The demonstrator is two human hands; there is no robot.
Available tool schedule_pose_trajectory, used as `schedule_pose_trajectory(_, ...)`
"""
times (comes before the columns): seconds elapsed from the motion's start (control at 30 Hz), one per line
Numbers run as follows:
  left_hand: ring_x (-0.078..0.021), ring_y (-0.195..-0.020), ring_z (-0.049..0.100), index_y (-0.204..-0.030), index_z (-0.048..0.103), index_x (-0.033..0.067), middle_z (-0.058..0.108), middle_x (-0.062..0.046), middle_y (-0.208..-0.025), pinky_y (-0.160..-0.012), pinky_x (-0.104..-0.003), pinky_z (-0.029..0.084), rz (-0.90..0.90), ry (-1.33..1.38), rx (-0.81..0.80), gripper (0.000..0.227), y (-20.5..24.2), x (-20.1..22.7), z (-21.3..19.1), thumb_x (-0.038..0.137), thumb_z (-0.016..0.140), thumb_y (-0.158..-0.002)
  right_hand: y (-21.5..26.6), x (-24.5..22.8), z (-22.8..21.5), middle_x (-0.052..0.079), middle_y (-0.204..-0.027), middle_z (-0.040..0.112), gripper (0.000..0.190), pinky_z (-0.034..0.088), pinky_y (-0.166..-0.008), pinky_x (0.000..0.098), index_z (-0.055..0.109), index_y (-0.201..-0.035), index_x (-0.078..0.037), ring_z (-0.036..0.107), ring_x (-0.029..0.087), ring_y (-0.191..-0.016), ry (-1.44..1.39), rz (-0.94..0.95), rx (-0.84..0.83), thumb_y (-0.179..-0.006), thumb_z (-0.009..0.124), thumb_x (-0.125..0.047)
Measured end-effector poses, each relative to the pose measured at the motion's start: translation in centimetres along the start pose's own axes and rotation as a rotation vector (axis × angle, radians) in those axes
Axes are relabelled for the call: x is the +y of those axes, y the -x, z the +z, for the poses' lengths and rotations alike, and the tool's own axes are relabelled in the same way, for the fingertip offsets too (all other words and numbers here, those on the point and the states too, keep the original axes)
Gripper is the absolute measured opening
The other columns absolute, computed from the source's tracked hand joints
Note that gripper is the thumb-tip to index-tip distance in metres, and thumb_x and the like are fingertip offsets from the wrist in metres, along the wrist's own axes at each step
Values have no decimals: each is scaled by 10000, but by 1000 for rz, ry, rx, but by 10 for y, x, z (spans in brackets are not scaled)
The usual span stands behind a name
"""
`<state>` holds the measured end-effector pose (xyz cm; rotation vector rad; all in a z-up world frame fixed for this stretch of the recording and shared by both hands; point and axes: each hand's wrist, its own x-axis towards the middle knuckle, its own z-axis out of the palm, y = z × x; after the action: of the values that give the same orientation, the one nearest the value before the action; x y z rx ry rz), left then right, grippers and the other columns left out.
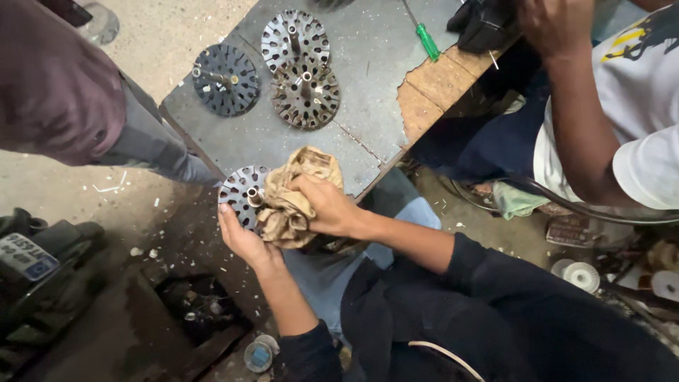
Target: The person wipes several circular metal parts with a cloth on a workbench. They handle the parts one by one, turning them over to clean different sides. The person also uses a screwdriver to adjust or inspect a small component on one of the parts.
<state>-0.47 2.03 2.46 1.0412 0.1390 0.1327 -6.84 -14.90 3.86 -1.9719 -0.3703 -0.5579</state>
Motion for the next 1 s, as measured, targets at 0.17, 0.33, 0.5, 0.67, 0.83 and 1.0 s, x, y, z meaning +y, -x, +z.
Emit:
schedule_pose_trajectory(0.17, -250, -1095, 683, -1305, 601, -29, 675, -137, -1236, -950, -404, 571, -56, -4, 52, 410, 2, 3, 1, 286, 516, -1058, 10, -1, -21, 186, -1128, 627, 561, 529, -931, 427, 494, -1230, -27, 656, 389, -1071, -60, -93, 92, -808, 843, -146)
schedule_pose_trajectory(0.33, -263, -1090, 696, -1304, 607, -26, 684, -141, -1240, -934, -415, 586, -76, -29, 75, 421, 4, 8, 4, 299, 534, -1046, 19, 11, -17, 185, -1085, 636, 588, 530, -872, 446, 517, -1217, -16, 659, 400, -1027, 35, -4, 26, -766, 871, -150)
schedule_pose_trajectory(0.5, -266, -1084, 698, -1299, 611, -24, 683, -142, -1236, -923, -418, 588, -101, 20, 53, 426, 4, 8, 3, 317, 531, -1058, 30, 21, -7, 161, -1140, 641, 550, 551, -919, 433, 526, -1232, -27, 664, 379, -1073, 106, -190, -1, -801, 852, -130)
schedule_pose_trajectory(0.67, -276, -1099, 692, -1306, 611, 0, 677, -135, -1254, -934, -436, 584, -132, 19, 88, 445, -2, 0, -6, 354, 523, -1051, 34, 26, -15, 167, -1129, 646, 577, 535, -914, 438, 543, -1218, -28, 661, 376, -1065, -29, -100, 17, -769, 874, -172)
schedule_pose_trajectory(0.83, -300, -1253, 617, -1397, 577, 40, 632, -113, -1381, -1093, -486, 503, -177, 384, 11, 531, -11, -14, -28, 423, 507, -1036, 34, 25, -21, 160, -1152, 666, 540, 529, -947, 406, 549, -1226, -32, 674, 355, -1101, -161, -36, -16, -808, 860, -171)
schedule_pose_trajectory(1.0, -324, -1360, 564, -1442, 538, 53, 593, -131, -1454, -1198, -526, 444, 62, 542, 8, 569, -21, 3, -78, 416, 544, -1003, 28, 24, -31, 151, -1174, 672, 534, 525, -980, 417, 553, -1233, -42, 681, 347, -1114, -117, -103, 12, -800, 847, -148)
